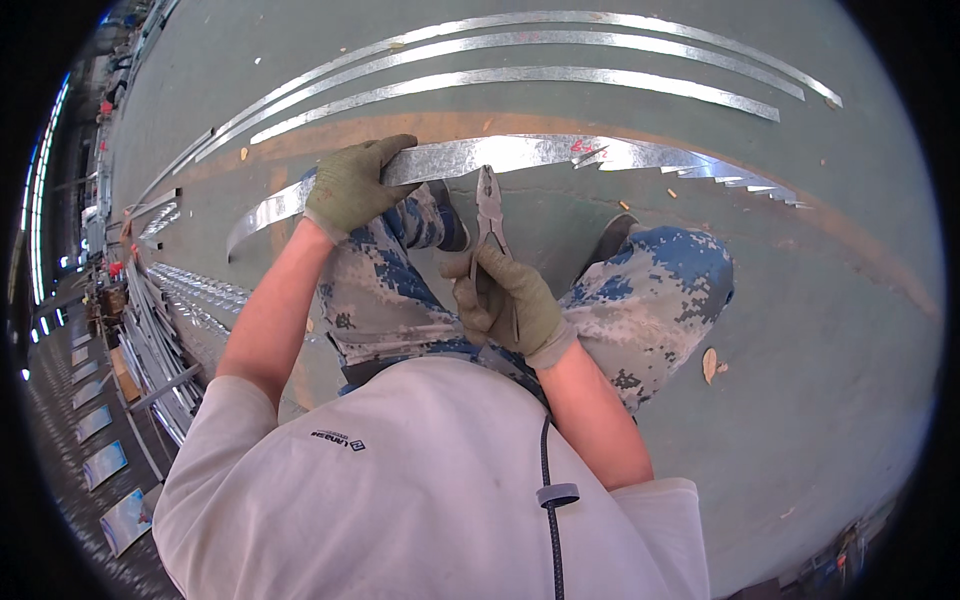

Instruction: The person kneels on the floor and uses tin snips to cut long metal strips into smaller pieces. They repeatedly position the snips, cut, and place the resulting pieces on the floor.

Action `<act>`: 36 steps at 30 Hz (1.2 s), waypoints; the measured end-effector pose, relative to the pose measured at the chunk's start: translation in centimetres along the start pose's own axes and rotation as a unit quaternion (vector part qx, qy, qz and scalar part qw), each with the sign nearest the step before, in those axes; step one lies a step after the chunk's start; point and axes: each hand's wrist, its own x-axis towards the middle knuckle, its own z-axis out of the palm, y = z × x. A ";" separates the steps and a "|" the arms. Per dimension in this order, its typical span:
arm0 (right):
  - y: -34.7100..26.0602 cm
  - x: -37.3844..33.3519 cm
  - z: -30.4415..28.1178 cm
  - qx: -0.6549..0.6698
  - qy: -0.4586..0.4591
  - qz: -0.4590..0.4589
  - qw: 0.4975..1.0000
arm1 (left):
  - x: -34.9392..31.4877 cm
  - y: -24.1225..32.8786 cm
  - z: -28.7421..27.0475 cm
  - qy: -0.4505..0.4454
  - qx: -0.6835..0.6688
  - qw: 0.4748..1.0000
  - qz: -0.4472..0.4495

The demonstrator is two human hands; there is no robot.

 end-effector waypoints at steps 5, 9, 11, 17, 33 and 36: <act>0.2 0.6 0.1 -0.111 0.090 -0.006 0.990 | 0.2 -0.2 0.2 -0.017 -0.012 1.000 0.014; 0.5 0.4 0.6 -0.191 0.170 -0.016 0.967 | -0.2 -0.5 0.0 -0.015 -0.039 0.999 0.026; 0.7 0.4 0.8 -0.258 0.229 -0.018 0.938 | -0.4 -0.7 -0.3 -0.011 -0.069 0.997 0.035; 1.7 1.1 0.9 -0.424 0.306 -0.031 0.852 | -0.5 -2.2 0.0 -0.015 -0.175 0.983 0.052; 2.6 3.4 2.2 -0.466 0.371 -0.058 0.801 | -0.3 -3.2 1.8 0.056 -0.190 0.977 0.077; 2.6 3.6 2.2 -0.471 0.375 -0.045 0.797 | -0.2 -3.4 2.1 0.071 -0.179 0.978 0.086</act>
